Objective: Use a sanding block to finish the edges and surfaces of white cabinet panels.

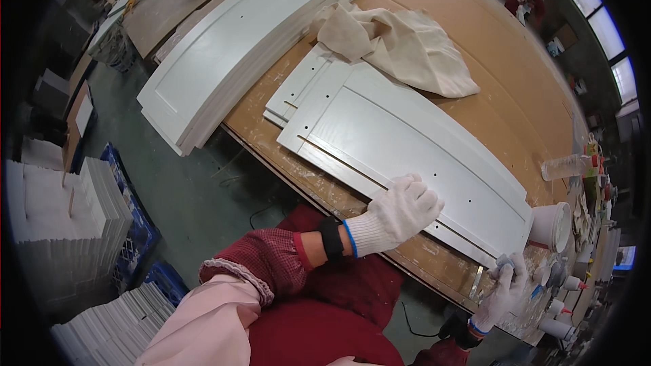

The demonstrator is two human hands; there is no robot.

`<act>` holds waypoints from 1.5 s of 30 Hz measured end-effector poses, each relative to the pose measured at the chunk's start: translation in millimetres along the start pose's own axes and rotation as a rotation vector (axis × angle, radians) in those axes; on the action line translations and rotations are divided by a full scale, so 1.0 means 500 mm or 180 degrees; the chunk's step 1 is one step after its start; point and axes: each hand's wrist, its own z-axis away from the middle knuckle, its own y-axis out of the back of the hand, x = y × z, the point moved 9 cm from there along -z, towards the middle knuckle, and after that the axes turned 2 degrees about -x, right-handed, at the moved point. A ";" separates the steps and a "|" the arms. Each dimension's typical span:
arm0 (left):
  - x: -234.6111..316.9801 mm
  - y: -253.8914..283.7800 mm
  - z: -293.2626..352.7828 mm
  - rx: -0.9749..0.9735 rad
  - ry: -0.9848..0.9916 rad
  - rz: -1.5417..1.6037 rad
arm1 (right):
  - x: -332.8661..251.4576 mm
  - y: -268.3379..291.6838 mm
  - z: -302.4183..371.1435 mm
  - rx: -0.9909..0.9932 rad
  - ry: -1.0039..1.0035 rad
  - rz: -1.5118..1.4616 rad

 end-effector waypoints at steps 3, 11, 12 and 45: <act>0.013 -0.023 -0.007 -0.0310 -0.0049 -0.0043 | -0.044 -0.093 -0.009 -0.0368 -0.0041 -0.0036; -0.052 0.136 0.071 0.0566 0.0159 0.1581 | -0.154 -0.316 -0.009 -0.1439 -0.0037 0.0045; -0.076 0.145 0.100 0.0534 0.0279 0.1805 | -0.159 -0.336 -0.009 -0.1567 -0.0078 0.0000; -0.259 0.016 0.262 0.0988 0.3966 0.6233 | -0.172 -0.499 -0.014 -0.2733 0.0539 0.1025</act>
